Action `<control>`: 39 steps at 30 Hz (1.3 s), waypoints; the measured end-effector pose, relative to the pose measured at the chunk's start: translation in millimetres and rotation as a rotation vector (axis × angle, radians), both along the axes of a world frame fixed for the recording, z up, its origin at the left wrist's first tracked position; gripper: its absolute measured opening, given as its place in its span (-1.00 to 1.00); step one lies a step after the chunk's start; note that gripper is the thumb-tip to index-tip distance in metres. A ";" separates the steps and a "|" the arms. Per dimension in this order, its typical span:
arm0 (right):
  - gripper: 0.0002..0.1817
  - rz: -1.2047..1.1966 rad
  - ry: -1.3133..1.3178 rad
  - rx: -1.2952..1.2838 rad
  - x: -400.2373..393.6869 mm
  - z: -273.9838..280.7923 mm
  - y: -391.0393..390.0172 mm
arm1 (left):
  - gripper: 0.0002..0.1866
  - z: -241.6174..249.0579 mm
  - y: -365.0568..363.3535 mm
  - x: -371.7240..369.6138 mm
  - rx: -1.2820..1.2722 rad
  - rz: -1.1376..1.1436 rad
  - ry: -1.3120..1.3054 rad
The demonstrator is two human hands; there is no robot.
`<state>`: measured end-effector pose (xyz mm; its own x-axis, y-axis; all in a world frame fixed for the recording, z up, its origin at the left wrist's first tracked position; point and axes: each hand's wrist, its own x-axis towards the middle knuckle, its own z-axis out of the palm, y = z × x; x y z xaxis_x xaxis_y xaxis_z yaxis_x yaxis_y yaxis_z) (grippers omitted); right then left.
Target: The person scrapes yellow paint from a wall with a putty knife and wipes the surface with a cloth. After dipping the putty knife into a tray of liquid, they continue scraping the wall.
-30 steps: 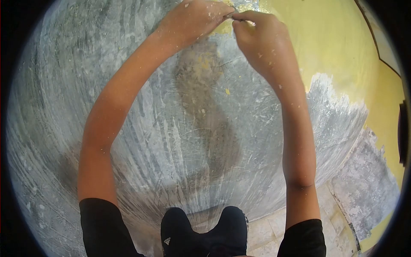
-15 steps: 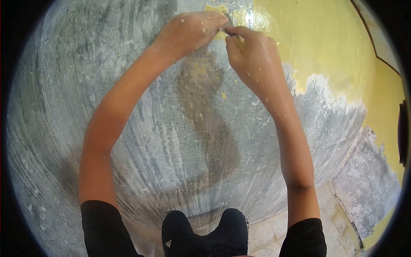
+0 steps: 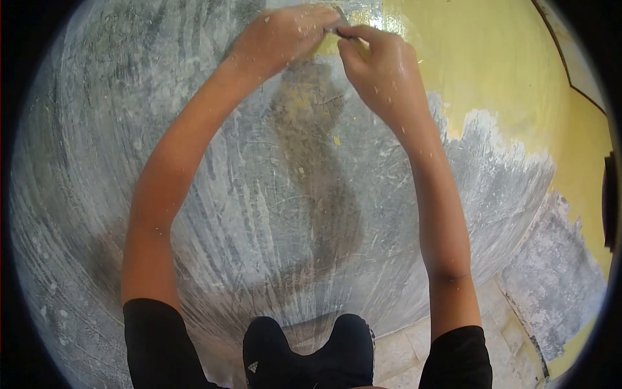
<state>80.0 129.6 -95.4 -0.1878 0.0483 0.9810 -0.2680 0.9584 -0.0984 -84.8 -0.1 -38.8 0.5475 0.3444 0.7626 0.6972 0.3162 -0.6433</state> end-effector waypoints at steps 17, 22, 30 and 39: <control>-0.65 -0.034 -0.019 0.013 12.2 -8.9 -2.9 | -0.80 -6.9 -1.9 21.3 -0.103 -0.141 0.061; -0.64 -0.020 0.019 0.044 8.4 6.0 3.7 | -0.82 2.6 -2.7 24.3 -0.054 -0.016 0.043; -0.63 -0.047 0.046 0.091 2.2 -3.5 3.5 | -0.88 -2.0 -6.7 22.8 -0.102 -0.115 0.022; -0.63 -0.014 -0.015 0.007 8.9 -2.9 -1.6 | -0.85 -6.0 -5.9 26.8 -0.098 -0.071 0.004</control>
